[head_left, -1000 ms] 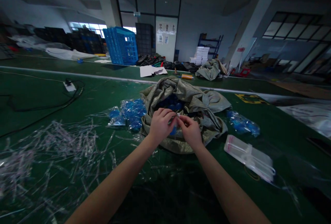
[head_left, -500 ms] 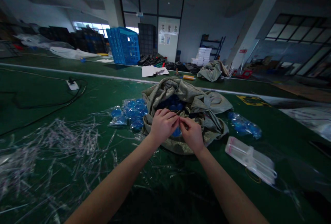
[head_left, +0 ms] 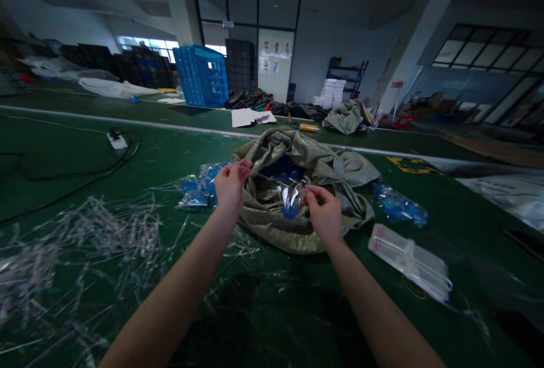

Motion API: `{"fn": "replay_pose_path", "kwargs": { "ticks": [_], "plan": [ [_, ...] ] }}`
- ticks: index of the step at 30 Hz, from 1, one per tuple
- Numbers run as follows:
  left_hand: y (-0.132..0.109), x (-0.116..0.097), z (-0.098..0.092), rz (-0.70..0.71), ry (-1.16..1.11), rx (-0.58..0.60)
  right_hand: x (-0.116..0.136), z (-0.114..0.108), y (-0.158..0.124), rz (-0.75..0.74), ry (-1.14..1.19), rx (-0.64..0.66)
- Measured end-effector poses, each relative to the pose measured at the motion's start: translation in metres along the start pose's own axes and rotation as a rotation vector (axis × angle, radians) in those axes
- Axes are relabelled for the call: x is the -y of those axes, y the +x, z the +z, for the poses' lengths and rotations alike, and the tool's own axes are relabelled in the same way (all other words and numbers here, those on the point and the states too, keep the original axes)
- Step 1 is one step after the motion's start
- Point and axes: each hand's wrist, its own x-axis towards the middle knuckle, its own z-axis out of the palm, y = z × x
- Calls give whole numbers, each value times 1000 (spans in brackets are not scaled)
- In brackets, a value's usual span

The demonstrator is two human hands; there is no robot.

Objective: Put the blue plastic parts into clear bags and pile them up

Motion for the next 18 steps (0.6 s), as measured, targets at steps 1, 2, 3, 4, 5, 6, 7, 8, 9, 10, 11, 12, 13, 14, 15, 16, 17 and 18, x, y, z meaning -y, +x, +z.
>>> {"fn": "replay_pose_path", "kwargs": {
  "ticks": [1,2,3,4,5,6,7,8,9,10,11,12,13,14,15,16,17,18],
  "plan": [
    [8,-4,-4,-63,-121,-27,-1,-3,3,14,5,-29],
    [14,-8,-7,-98,-199,-56,-1,-6,5,16,-7,-52],
    [17,-12,-10,-109,-232,-68,-2,-9,7,11,-28,-71],
    [16,-15,-12,-107,-226,-53,-2,-11,9,3,-51,-83],
    [13,-17,-12,-109,-180,5,-3,-13,11,-4,-69,-90],
    [5,-18,-11,-117,-98,109,-4,-15,12,-10,-83,-96],
    [-5,-17,-8,-119,15,248,-5,-16,12,-15,-93,-99],
    [-18,-15,-4,-124,160,413,-6,-16,13,-18,-102,-101],
    [-33,-11,2,-91,322,566,-7,-16,13,-23,-110,-105],
    [-47,-6,8,5,489,681,-8,-15,12,-28,-115,-105],
    [-61,0,13,125,641,747,-8,-14,12,-32,-121,-104],
    [-73,6,18,216,776,795,-8,-13,11,-37,-129,-99],
    [-82,12,22,279,889,820,-8,-12,10,-42,-138,-93],
    [-88,18,25,330,965,826,-7,-11,9,-47,-145,-85],
    [-91,22,26,360,1007,836,-7,-11,8,-52,-150,-78],
    [-91,25,27,372,1015,848,-6,-11,8,-56,-151,-76],
    [-88,27,26,369,992,860,-5,-11,8,-61,-147,-78],
    [-83,28,24,353,950,867,-5,-12,8,-65,-142,-86]
  ]
}}
